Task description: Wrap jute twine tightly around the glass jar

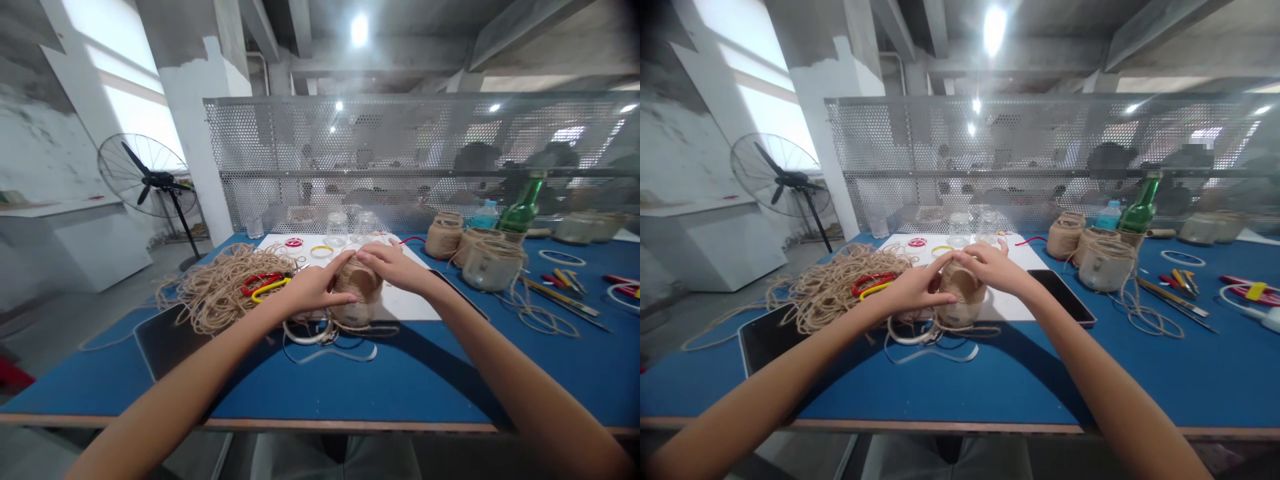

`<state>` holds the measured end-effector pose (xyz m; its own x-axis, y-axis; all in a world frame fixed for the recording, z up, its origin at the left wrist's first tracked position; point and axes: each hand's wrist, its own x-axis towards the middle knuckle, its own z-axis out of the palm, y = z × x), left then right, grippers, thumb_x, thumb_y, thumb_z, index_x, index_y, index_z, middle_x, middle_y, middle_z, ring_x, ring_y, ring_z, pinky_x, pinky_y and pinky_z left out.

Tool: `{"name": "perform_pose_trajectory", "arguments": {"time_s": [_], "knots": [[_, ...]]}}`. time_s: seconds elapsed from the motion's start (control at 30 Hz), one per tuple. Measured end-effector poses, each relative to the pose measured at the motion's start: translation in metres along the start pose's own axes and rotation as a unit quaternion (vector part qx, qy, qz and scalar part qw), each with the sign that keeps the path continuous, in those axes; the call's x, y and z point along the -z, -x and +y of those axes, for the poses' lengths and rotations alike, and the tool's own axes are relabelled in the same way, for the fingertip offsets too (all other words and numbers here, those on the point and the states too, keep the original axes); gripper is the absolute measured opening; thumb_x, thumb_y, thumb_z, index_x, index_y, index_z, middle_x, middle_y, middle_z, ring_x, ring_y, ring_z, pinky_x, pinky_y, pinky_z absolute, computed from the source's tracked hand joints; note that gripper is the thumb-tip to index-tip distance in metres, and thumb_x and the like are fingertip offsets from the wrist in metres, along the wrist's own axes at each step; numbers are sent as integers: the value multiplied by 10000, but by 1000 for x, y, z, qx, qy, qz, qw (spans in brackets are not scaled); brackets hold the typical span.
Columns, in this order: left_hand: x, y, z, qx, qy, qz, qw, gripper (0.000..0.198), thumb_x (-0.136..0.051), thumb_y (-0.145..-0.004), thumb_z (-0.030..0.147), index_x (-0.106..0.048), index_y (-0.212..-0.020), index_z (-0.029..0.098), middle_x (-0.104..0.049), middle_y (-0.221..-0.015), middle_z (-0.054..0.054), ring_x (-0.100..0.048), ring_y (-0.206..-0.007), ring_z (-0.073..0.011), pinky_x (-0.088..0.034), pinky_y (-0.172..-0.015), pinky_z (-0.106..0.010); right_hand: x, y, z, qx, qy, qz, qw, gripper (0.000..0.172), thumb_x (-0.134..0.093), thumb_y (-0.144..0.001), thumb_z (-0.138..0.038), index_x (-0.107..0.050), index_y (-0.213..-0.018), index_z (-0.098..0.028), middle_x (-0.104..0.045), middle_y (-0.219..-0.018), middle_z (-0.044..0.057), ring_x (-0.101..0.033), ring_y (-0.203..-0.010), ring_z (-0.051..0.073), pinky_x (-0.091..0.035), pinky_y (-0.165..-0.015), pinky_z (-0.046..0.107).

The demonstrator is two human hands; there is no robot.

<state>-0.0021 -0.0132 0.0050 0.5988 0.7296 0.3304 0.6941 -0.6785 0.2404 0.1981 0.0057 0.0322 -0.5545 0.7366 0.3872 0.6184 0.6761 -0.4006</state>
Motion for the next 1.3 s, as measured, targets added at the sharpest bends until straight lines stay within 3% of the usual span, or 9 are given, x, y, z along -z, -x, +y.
{"name": "perform_pose_trajectory", "arguments": {"time_s": [0.13,0.27,0.47,0.77,0.97,1.1,1.3], "knots": [[-1,0,1,19,-24,-6,1000,845,-515,-761,562,-71,-1390,214,-558,-627,9,-513,-541,-150,-329,-526,-223,-2,-1,-5,-13,-8,10,1000,290,-370,-860,-363,-594,-819,-184,-619,-818,27,-532,-823,184,-274,-884,426],[0,0,-1,10,-17,-6,1000,864,-508,-768,556,-27,-1394,205,-559,-634,21,-512,-551,-145,-322,-530,-219,-1,-2,5,2,-72,-10,997,275,-386,-847,-345,-592,-818,-166,-595,-770,30,-521,-739,160,-362,-703,306],[7,1,-11,-20,18,23,999,623,-443,-846,402,-166,-1361,189,-501,-577,53,-445,-505,-108,-294,-526,-217,2,-4,22,-9,-139,-16,990,242,-430,-819,-335,-594,-816,-156,-579,-754,30,-493,-682,135,-354,-633,261],[9,3,-13,-63,-1,72,995,546,-513,-788,344,-323,-1275,188,-477,-639,49,-448,-548,-97,-312,-528,-203,1,-8,38,-7,-152,-10,988,237,-444,-791,-334,-587,-770,-146,-553,-706,16,-481,-664,133,-349,-608,251],[7,1,-11,-106,-103,122,981,212,-419,-866,309,-560,-961,182,-558,-679,11,-475,-585,-97,-326,-581,-211,3,-8,34,-14,-112,1,994,226,-435,-784,-325,-572,-735,-152,-569,-719,26,-498,-698,149,-354,-651,268],[6,2,-13,-110,-131,120,978,233,-408,-874,341,-564,-834,173,-556,-651,10,-470,-577,-98,-304,-564,-211,3,-8,37,-17,-119,-2,993,219,-441,-776,-323,-570,-740,-149,-564,-720,22,-494,-697,147,-351,-647,265],[7,2,-17,-101,-135,67,983,288,-419,-864,359,-554,-701,163,-532,-582,17,-444,-541,-96,-256,-524,-212,3,-9,42,-27,-154,-11,988,217,-450,-774,-330,-565,-734,-150,-533,-683,7,-481,-661,134,-349,-618,257]]}}
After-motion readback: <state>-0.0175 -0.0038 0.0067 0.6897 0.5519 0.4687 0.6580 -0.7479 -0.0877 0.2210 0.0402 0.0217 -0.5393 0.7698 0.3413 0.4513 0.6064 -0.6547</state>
